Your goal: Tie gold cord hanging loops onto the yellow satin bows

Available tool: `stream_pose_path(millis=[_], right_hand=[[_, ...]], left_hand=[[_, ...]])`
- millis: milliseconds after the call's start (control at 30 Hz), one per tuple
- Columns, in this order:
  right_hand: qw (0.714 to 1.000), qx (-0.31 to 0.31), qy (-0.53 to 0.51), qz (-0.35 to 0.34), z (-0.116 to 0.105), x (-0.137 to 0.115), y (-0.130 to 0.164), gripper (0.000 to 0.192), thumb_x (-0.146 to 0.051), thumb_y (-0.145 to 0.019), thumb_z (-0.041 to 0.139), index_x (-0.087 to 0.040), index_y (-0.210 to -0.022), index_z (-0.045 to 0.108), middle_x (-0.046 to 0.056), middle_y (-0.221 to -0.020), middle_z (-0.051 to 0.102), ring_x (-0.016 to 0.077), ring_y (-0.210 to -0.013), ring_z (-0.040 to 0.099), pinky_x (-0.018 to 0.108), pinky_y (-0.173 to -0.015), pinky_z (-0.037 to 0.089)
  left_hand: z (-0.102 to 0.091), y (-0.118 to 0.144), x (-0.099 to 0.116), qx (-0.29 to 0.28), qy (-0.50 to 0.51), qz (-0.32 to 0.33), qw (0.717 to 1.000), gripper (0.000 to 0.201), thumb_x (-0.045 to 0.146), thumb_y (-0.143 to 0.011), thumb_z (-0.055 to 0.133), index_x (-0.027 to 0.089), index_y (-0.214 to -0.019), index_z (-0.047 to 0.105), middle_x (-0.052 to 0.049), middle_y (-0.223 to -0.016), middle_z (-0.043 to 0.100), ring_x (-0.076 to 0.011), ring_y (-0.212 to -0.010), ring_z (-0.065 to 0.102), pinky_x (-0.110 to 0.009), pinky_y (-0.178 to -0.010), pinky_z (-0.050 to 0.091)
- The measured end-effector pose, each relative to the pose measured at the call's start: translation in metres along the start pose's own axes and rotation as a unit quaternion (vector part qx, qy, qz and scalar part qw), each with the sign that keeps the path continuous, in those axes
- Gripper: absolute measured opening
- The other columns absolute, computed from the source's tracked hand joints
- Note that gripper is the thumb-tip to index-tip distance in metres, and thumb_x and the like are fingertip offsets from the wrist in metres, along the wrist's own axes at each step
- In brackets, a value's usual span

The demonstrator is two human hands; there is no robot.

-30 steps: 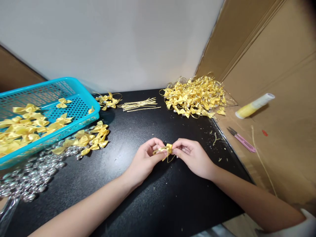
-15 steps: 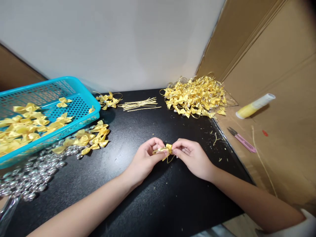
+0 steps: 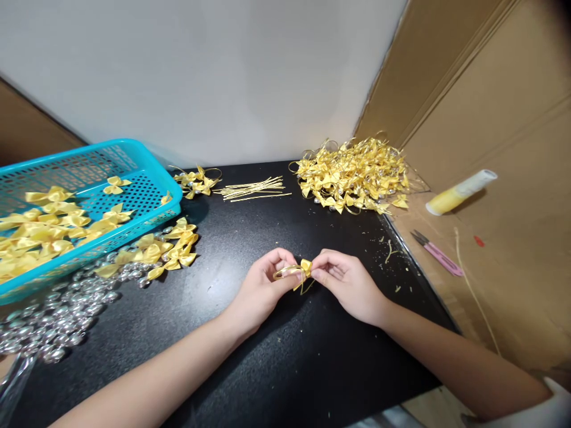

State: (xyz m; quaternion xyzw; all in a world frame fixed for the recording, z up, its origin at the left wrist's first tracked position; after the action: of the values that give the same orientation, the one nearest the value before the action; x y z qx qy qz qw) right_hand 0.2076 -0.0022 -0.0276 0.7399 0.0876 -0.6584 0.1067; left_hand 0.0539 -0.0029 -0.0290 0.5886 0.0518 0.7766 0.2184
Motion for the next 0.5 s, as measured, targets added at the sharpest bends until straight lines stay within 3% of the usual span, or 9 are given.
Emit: stream_pose_path(millis=[500], right_hand=[[0.98,0.012,0.166,-0.104,-0.006,-0.017,0.003,0.012,-0.015,-0.087,0.059,-0.018,-0.078,0.066,0.001,-0.071,0.061,0.0125,-0.065,0.056,0.025,-0.061,0.044]], left_hand=[[-0.001,0.001,-0.001,0.008,-0.003,-0.009,1.0,0.027,0.025,-0.068,0.078,0.018,-0.074,0.053,0.004,-0.064,0.058,-0.0089,-0.061,0.049,-0.02,-0.061,0.037]])
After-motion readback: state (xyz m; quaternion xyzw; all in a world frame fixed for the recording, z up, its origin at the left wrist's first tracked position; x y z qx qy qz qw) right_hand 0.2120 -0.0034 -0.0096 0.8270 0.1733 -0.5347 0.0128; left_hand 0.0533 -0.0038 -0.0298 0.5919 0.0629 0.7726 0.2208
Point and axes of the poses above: each hand's wrist, its own y-axis away from the middle knuckle, its own z-axis out of the palm, x = y × z, the point moved 4 cm from there along -y, towards the middle knuckle
